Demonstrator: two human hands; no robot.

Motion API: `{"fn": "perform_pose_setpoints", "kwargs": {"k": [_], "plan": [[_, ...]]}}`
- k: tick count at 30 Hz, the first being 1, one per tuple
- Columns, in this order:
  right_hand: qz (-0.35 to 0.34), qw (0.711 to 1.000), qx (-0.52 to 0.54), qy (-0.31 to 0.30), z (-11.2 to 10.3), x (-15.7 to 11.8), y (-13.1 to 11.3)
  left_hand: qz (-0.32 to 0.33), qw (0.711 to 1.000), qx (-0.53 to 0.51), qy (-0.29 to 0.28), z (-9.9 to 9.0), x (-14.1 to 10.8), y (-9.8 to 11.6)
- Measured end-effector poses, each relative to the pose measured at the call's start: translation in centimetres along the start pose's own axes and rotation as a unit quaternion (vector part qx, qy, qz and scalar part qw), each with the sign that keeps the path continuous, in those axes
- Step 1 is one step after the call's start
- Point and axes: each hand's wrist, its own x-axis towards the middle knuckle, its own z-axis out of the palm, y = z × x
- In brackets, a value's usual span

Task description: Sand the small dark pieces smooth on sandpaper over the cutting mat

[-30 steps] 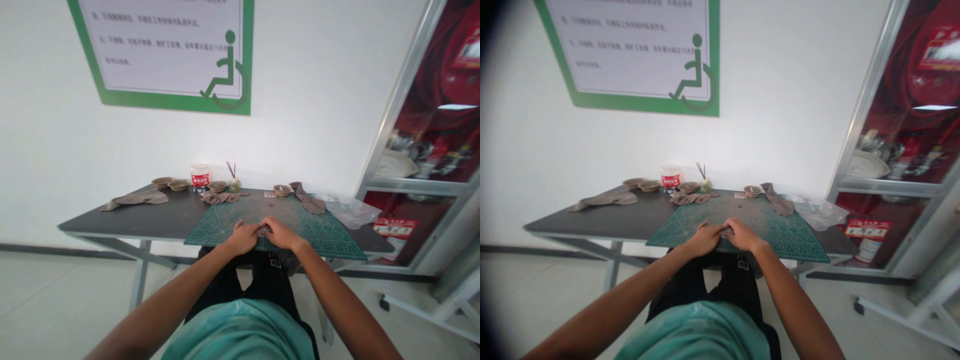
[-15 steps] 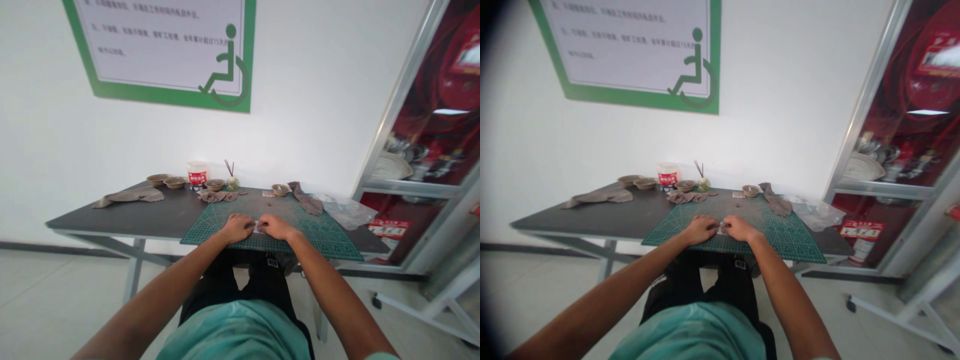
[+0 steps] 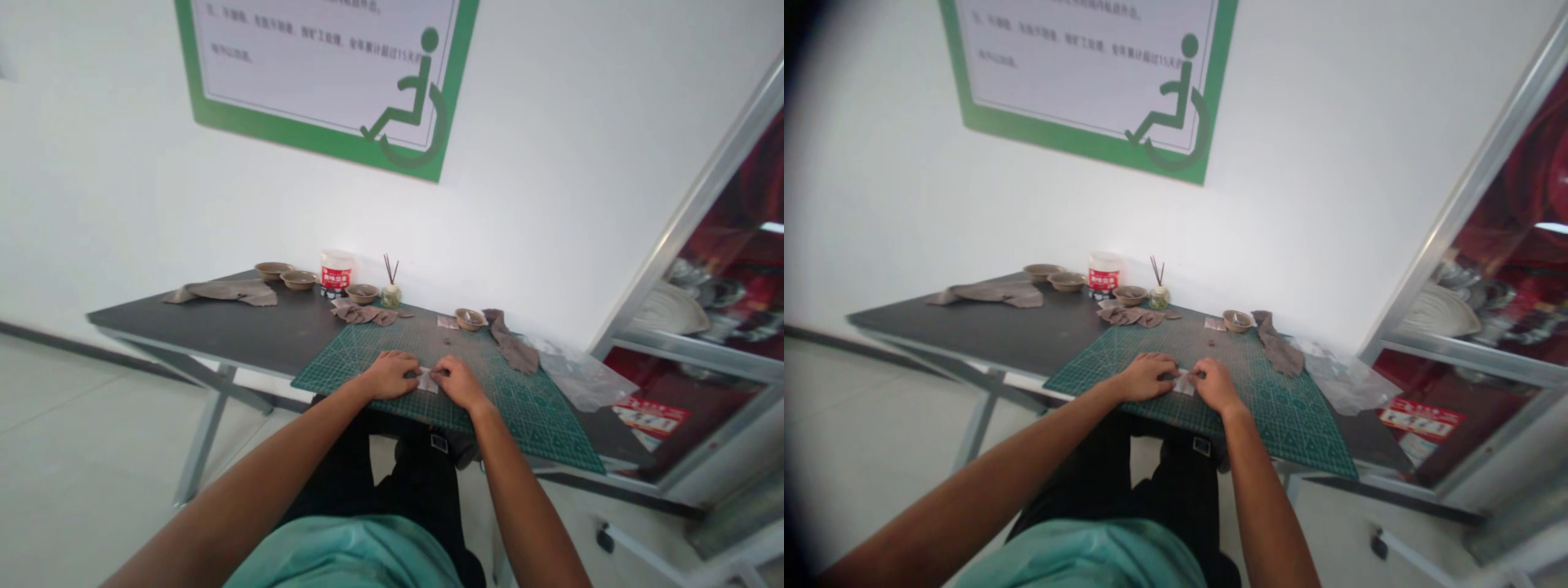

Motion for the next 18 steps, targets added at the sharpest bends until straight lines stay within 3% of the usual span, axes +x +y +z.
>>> {"fn": "perform_pose_setpoints", "kwargs": {"k": [6, 12, 18], "plan": [[-0.024, 0.999, 0.008, -0.032, -0.2, -0.3, -0.3, 0.002, 1.000, -0.001, -0.008, -0.2, 0.0, 0.0], [0.011, 1.000, -0.012, -0.004, -0.4, -0.2, -0.5, -0.002, 1.000, 0.002, -0.014, -0.6, 0.0, 0.3], [-0.017, 0.999, -0.013, -0.029, -0.3, 0.0, -1.2, 0.001, 1.000, 0.006, -0.006, -0.5, -0.1, 0.5]]}}
